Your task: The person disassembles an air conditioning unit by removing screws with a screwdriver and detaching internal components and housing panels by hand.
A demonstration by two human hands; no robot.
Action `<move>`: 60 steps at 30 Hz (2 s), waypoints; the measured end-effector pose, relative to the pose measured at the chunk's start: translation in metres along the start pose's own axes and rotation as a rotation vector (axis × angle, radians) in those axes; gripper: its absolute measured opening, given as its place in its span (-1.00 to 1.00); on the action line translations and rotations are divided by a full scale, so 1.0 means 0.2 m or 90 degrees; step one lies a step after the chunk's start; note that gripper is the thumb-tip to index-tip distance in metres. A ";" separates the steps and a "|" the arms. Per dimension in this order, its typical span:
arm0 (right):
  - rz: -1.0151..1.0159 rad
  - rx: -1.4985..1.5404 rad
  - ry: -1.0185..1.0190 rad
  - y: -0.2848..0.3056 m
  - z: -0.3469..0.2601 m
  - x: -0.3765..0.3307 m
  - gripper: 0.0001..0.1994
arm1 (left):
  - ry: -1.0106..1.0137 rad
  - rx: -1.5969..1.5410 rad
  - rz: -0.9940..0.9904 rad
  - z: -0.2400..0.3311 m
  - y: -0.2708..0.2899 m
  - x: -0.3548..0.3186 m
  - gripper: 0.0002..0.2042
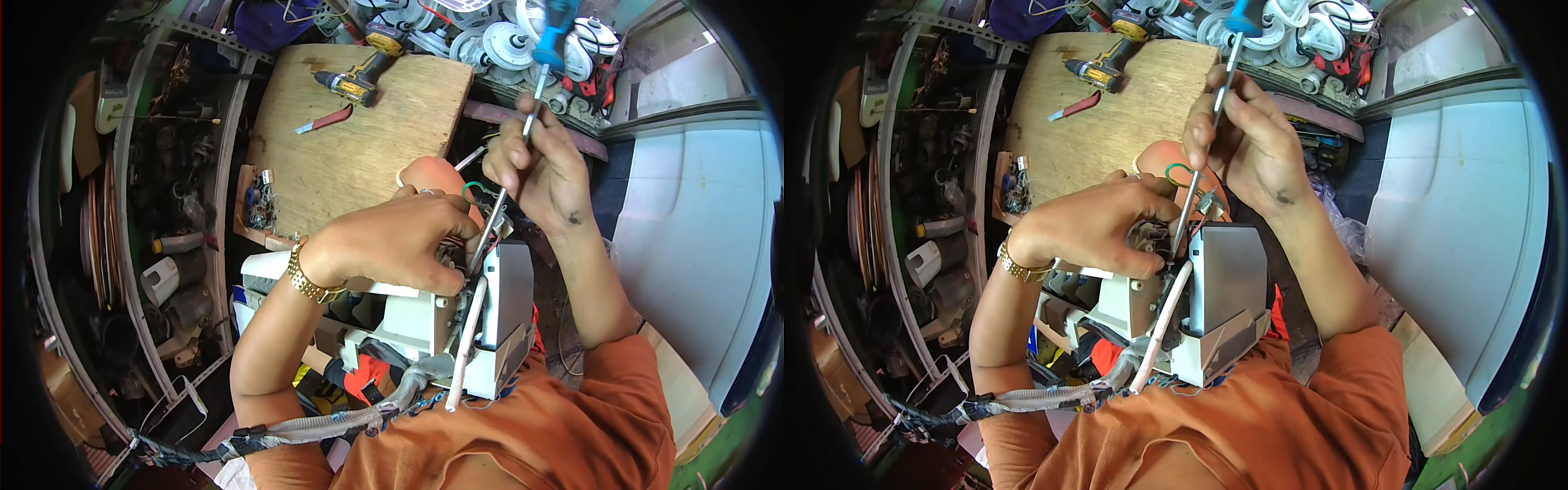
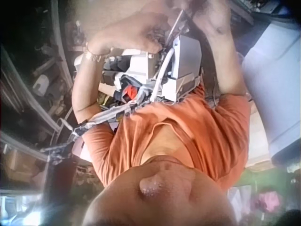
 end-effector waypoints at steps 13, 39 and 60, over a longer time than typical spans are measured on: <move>-0.022 0.133 0.084 -0.17 -0.13 -0.11 -0.78 | 0.125 0.021 -0.113 0.02 -0.04 0.07 -0.73; 0.147 -0.228 0.069 -0.22 -0.32 -0.25 -0.82 | 0.018 -0.103 0.166 -0.01 0.22 0.01 -0.79; 0.171 -0.770 -0.316 -0.24 0.03 -0.51 -0.42 | 0.162 0.365 0.415 -0.03 -0.11 -0.53 -0.70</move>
Point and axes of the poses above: each hand's wrist, its own x-axis towards the middle knuckle, its own y-axis out of the back of the hand, z = x × y, the point moved 6 cm from there along x, towards the middle knuckle, and after that the axes turned 15 degrees about -z, right-handed, at the moved point
